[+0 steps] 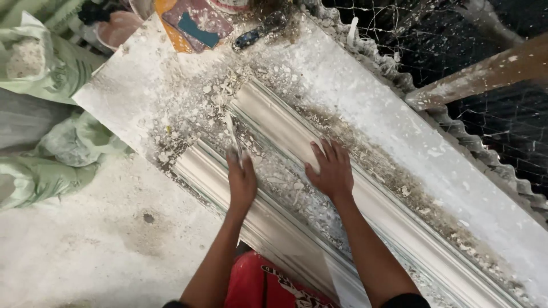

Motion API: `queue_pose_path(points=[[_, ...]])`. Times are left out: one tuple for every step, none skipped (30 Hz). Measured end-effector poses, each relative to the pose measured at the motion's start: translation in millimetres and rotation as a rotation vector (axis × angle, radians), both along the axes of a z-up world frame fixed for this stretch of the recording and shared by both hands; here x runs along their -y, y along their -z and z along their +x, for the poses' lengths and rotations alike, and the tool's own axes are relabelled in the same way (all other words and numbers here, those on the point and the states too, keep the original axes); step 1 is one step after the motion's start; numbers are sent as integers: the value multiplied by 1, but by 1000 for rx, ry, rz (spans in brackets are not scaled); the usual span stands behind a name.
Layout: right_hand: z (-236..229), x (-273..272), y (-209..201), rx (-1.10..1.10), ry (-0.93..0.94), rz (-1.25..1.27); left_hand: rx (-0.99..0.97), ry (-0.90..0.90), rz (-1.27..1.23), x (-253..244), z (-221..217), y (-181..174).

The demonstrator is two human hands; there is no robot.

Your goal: Scraping excess material and cleaning plaster architectural moulding strips on a workbench.

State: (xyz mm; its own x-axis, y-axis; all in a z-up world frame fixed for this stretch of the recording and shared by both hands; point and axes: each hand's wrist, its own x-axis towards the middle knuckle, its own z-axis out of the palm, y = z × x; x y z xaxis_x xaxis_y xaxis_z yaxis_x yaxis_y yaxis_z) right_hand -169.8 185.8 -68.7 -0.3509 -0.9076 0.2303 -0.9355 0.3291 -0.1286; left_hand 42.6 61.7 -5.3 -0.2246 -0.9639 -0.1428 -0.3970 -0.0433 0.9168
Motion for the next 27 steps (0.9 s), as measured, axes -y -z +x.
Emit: queue_pose_path(points=[[-1, -1, 2, 66, 31, 97, -34, 12, 48, -17, 6, 4], [0, -2, 1, 66, 25, 89, -34, 6, 40, -28, 13, -13], [0, -3, 0, 39, 18, 47, -20, 1, 83, -40, 19, -31], [1, 0, -1, 14, 11, -1, -5, -3, 120, -49, 25, -48], [-2, 2, 4, 16, 6, -15, -4, -8, 106, -56, 32, -49], [-3, 1, 10, -9, 0, -36, 16, -5, 104, -65, 40, -48], [-4, 1, 17, -33, -5, -58, 35, -2, 101, -74, 49, -46], [-1, -4, 15, -21, -6, -43, 47, -4, 116, -78, 55, -45], [2, -7, 13, -40, -19, -71, 32, 5, 113, -82, 62, -43], [-3, 0, 9, -72, -29, -113, 3, 17, 95, -76, 62, -40], [-3, -1, 6, -74, -29, -112, 1, 18, 96, -76, 64, -46], [0, -2, 3, -79, -17, -104, -3, 10, 146, -75, 67, -53], [1, -1, 0, -85, -5, -95, -7, 2, 196, -73, 69, -60], [1, -1, 2, -91, 4, -104, -12, 11, 187, -65, 71, -62], [0, 0, 5, -96, 24, -86, -2, 28, 214, -57, 72, -65], [2, -3, 8, -98, 49, -59, 13, 48, 251, -50, 75, -67], [1, -4, 8, -102, 62, -59, 12, 62, 250, -37, 78, -65], [1, -2, 10, -111, 61, -69, 47, 117, 209, -22, 82, -62], [1, 0, 11, -121, 59, -78, 81, 171, 167, -6, 86, -59], [2, -1, 10, -116, 80, -80, 88, 191, 164, 15, 90, -61], [4, -1, 8, -140, 88, -50, 150, 307, 141, 37, 94, -64], [6, -3, 6, -169, 105, -20, 207, 432, 114, 60, 97, -66], [10, 3, 10, -169, 135, -21, 210, 461, 107, 90, 102, -57], [10, 2, 11, -137, 171, 3, 287, 607, -6, 115, 103, -48], [10, -1, 13, -104, 208, 26, 360, 752, -123, 138, 103, -38], [20, -3, 13, -109, 229, 30, 353, 772, -126, 160, 98, -37], [29, -7, 12, -101, 318, 16, 419, 899, -177, 180, 92, -37]])
